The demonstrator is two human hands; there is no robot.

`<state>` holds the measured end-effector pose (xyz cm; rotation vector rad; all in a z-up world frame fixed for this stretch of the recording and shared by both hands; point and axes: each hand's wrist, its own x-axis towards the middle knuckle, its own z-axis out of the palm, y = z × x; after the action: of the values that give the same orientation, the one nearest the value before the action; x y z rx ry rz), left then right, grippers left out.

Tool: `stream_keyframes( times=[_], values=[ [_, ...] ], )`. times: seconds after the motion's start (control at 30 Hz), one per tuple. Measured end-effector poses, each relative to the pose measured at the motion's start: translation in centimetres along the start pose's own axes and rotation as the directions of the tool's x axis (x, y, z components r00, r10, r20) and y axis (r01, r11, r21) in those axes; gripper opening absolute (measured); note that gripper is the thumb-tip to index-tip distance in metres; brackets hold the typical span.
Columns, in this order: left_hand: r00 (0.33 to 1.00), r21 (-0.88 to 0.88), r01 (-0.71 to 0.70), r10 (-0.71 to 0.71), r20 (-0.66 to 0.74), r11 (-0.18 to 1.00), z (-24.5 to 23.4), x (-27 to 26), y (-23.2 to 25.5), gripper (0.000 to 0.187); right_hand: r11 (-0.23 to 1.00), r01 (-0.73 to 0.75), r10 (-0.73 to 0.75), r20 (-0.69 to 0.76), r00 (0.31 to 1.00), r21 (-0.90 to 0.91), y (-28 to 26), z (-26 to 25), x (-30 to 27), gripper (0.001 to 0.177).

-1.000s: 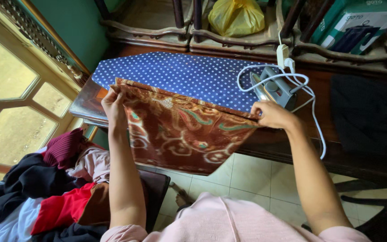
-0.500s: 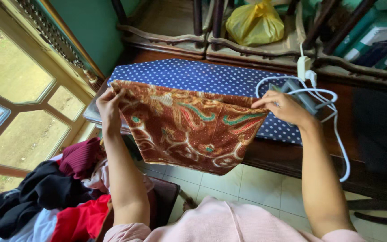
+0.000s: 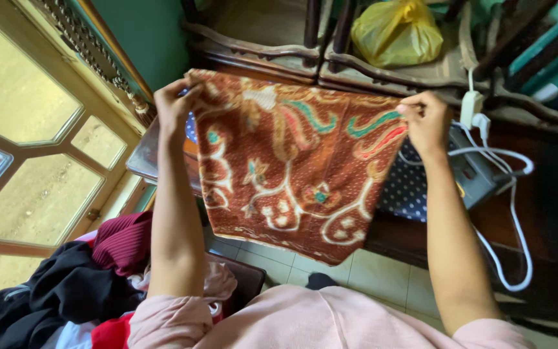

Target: The person irons a patterned piece of fabric on a blue polka-dotted ironing board. They repeatedly smooth the fabric with their hands, use an iron to press it, and fold the fabric into a smaller rectangle.

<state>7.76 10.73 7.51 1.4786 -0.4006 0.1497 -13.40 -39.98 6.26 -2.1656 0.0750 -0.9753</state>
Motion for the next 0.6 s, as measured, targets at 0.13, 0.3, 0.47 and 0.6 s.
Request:
stream_keyframes(
  times=[0.13, 0.3, 0.47, 0.6],
  values=[
    [0.998, -0.177, 0.042, -0.033, 0.053, 0.983, 4.0, 4.0, -4.4, 0.016, 0.991, 0.048, -0.061, -0.097, 0.993, -0.126, 2.9, 0.6, 3.6, 0.012],
    [1.0, -0.042, -0.001, 0.001, 0.006, 0.999, 8.7, 8.6, -10.8, 0.017, 0.96, -0.281, 0.28, -0.115, 0.953, 0.006, 8.2, 2.8, 8.1, 0.012],
    [0.985, -0.231, 0.161, -0.171, -0.024, 0.96, 12.6, 12.0, -15.3, 0.021, 0.957, -0.241, 0.222, -0.128, 0.967, -0.159, 16.2, 5.6, 10.8, 0.012],
    [0.991, 0.143, -0.135, 0.133, 0.026, 0.98, 17.3, 9.4, -20.2, 0.073, 0.968, -0.035, 0.049, 0.05, 0.998, -0.25, 20.6, 5.9, 8.4, 0.036]
  ],
)
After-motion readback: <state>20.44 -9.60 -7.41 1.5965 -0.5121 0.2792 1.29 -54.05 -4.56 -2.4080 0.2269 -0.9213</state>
